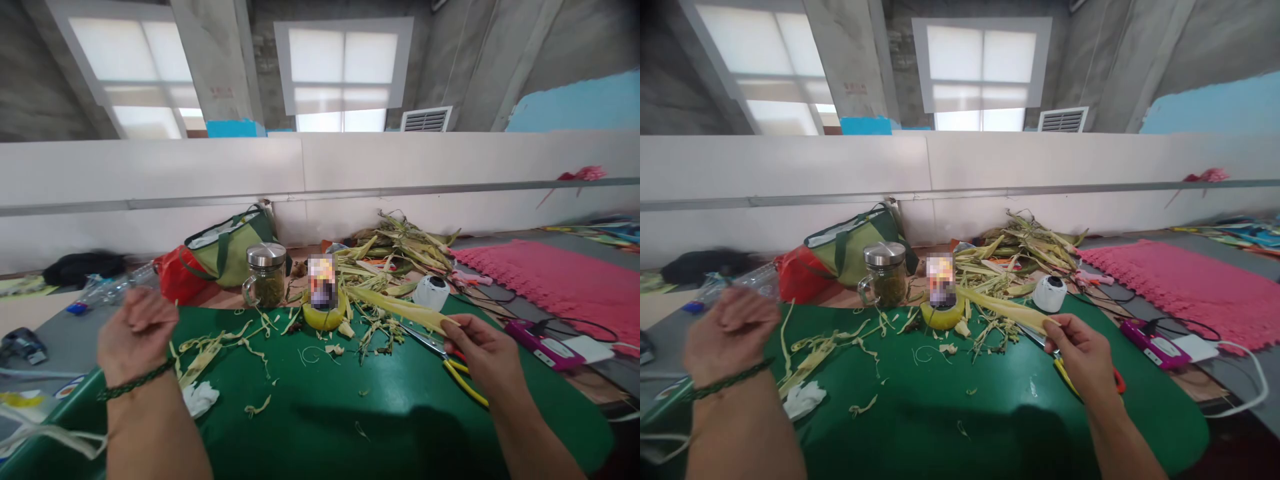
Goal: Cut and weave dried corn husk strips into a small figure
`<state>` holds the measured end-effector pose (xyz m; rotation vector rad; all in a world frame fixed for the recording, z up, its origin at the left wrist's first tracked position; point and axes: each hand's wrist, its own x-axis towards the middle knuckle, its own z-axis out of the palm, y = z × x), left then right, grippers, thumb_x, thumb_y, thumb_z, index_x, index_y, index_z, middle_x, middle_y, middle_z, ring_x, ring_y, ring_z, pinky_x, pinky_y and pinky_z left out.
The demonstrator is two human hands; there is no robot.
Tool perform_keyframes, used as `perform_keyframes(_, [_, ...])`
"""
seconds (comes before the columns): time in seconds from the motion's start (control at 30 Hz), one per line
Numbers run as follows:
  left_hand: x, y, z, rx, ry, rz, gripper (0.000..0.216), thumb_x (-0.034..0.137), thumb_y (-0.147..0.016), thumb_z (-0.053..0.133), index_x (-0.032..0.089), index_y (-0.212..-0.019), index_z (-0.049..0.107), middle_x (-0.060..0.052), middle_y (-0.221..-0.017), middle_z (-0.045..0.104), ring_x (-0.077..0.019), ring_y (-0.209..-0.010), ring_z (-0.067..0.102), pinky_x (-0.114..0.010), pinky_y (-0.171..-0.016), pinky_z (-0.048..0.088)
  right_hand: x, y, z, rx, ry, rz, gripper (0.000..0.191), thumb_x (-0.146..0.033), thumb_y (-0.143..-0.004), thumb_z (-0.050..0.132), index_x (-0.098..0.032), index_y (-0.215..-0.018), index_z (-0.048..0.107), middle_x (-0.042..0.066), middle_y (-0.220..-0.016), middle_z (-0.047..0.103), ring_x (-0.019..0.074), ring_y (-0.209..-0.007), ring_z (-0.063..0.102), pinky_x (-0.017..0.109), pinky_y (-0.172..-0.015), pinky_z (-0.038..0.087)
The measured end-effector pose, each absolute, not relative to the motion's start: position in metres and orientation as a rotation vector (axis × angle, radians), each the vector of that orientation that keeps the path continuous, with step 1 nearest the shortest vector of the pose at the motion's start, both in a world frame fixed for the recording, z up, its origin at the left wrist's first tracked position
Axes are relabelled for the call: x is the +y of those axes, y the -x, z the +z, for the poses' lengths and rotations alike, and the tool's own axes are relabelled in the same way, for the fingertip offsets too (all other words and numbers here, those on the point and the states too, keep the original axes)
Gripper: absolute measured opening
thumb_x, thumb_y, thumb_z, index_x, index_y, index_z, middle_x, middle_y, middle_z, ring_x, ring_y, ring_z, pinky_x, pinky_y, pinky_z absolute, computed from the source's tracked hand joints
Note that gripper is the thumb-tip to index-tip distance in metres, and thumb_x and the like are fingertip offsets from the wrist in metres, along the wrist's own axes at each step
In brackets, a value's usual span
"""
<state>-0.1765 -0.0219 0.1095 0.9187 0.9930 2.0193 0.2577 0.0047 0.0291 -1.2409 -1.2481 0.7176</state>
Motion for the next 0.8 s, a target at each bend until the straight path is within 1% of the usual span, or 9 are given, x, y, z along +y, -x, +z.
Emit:
perform_keyframes(0.07, [-0.022, 0.183, 0.106, 0.86, -0.842, 2.42, 0.032, 0.027, -0.092, 0.026, 0.02, -0.069, 0.047, 0.011, -0.05, 0.05, -0.0031, -0.056, 0.053, -0.012, -0.057, 0.04, 0.002, -0.257, 0.025, -1.194, 1.227, 0.819, 0.036, -0.05, -0.06, 0.074, -0.017, -0.067, 0.062, 0.0, -0.051, 0.058, 0.0116, -0.043, 0.054, 0.022, -0.042, 0.046])
perform_keyframes(0.1, [-0.021, 0.181, 0.105, 0.803, -0.966, 2.412, 0.04, 0.045, -0.091, 0.023, 0.02, -0.084, 0.052, 0.009, -0.074, 0.064, -0.0082, -0.084, 0.06, -0.02, -0.075, 0.046, 0.001, -0.253, 0.025, -1.158, 1.204, 0.882, 0.036, -0.049, -0.058, 0.076, -0.017, -0.066, 0.061, 0.0, -0.052, 0.059, 0.0118, -0.043, 0.055, 0.023, -0.042, 0.047])
perform_keyframes(0.17, [-0.018, 0.169, 0.103, 0.877, -1.249, 2.099, 0.082, 0.082, -0.067, 0.024, 0.014, -0.098, 0.056, -0.005, -0.106, 0.066, -0.0224, -0.115, 0.051, -0.034, -0.092, 0.043, -0.001, -0.241, 0.029, -1.048, 1.12, 0.979, 0.038, -0.048, -0.053, 0.079, -0.017, -0.064, 0.06, 0.0, -0.054, 0.06, 0.0124, -0.044, 0.057, 0.023, -0.043, 0.05])
perform_keyframes(0.2, [-0.016, 0.159, 0.103, 0.985, -1.331, 1.877, 0.088, 0.086, -0.062, 0.026, 0.015, -0.103, 0.058, -0.008, -0.115, 0.064, -0.0257, -0.119, 0.048, -0.036, -0.095, 0.042, -0.001, -0.235, 0.032, -0.984, 1.061, 1.001, 0.038, -0.047, -0.051, 0.08, -0.017, -0.063, 0.059, 0.0, -0.054, 0.06, 0.0125, -0.044, 0.058, 0.023, -0.043, 0.051])
perform_keyframes(0.27, [-0.013, 0.137, 0.104, 1.105, -1.401, 1.604, 0.07, 0.073, -0.064, 0.051, 0.012, -0.094, 0.067, -0.015, -0.105, 0.068, -0.0319, -0.106, 0.057, -0.041, -0.089, 0.045, 0.001, -0.224, 0.042, -0.864, 0.94, 0.984, 0.039, -0.043, -0.048, 0.082, -0.017, -0.063, 0.058, -0.001, -0.055, 0.061, 0.0121, -0.046, 0.059, 0.022, -0.045, 0.051])
perform_keyframes(0.4, [-0.009, 0.087, 0.097, 1.156, -1.815, 0.642, 0.039, 0.051, -0.066, 0.067, 0.017, -0.085, 0.072, -0.006, -0.077, 0.072, -0.0203, -0.074, 0.063, -0.027, -0.066, 0.048, 0.008, -0.2, 0.057, -0.958, 0.802, 0.836, 0.029, -0.036, -0.058, 0.077, -0.019, -0.064, 0.054, -0.002, -0.057, 0.063, 0.0127, -0.051, 0.061, 0.022, -0.048, 0.051])
perform_keyframes(0.5, [-0.006, 0.047, 0.077, 0.975, -1.731, 0.84, 0.049, 0.049, -0.065, 0.069, 0.014, -0.099, 0.066, -0.007, -0.086, 0.069, -0.0154, -0.069, 0.058, -0.022, -0.058, 0.045, 0.01, -0.17, 0.051, -1.39, 0.855, 0.594, 0.014, -0.026, -0.071, 0.067, -0.019, -0.065, 0.056, -0.001, -0.059, 0.062, 0.0116, -0.052, 0.059, 0.022, -0.05, 0.048])
perform_keyframes(0.6, [0.0, 0.017, 0.055, 1.099, -1.532, 1.125, 0.044, 0.056, -0.071, 0.059, 0.013, -0.08, 0.064, -0.004, -0.068, 0.063, -0.0128, -0.057, 0.053, -0.021, -0.048, 0.041, 0.011, -0.14, 0.033, -1.705, 0.818, 0.383, 0.015, -0.023, -0.076, 0.058, -0.019, -0.062, 0.055, 0.0, -0.06, 0.06, 0.0117, -0.056, 0.057, 0.023, -0.055, 0.046])
perform_keyframes(0.8, [0.009, 0.007, 0.038, 1.249, -1.405, 1.154, 0.042, 0.056, -0.068, 0.059, 0.015, -0.062, 0.054, 0.004, -0.05, 0.048, -0.0089, -0.043, 0.043, -0.021, -0.041, 0.035, 0.022, -0.126, 0.01, -1.716, 0.902, 0.817, 0.022, -0.032, -0.081, 0.054, -0.018, -0.064, 0.052, -0.002, -0.058, 0.051, 0.009, -0.052, 0.048, 0.02, -0.049, 0.04])
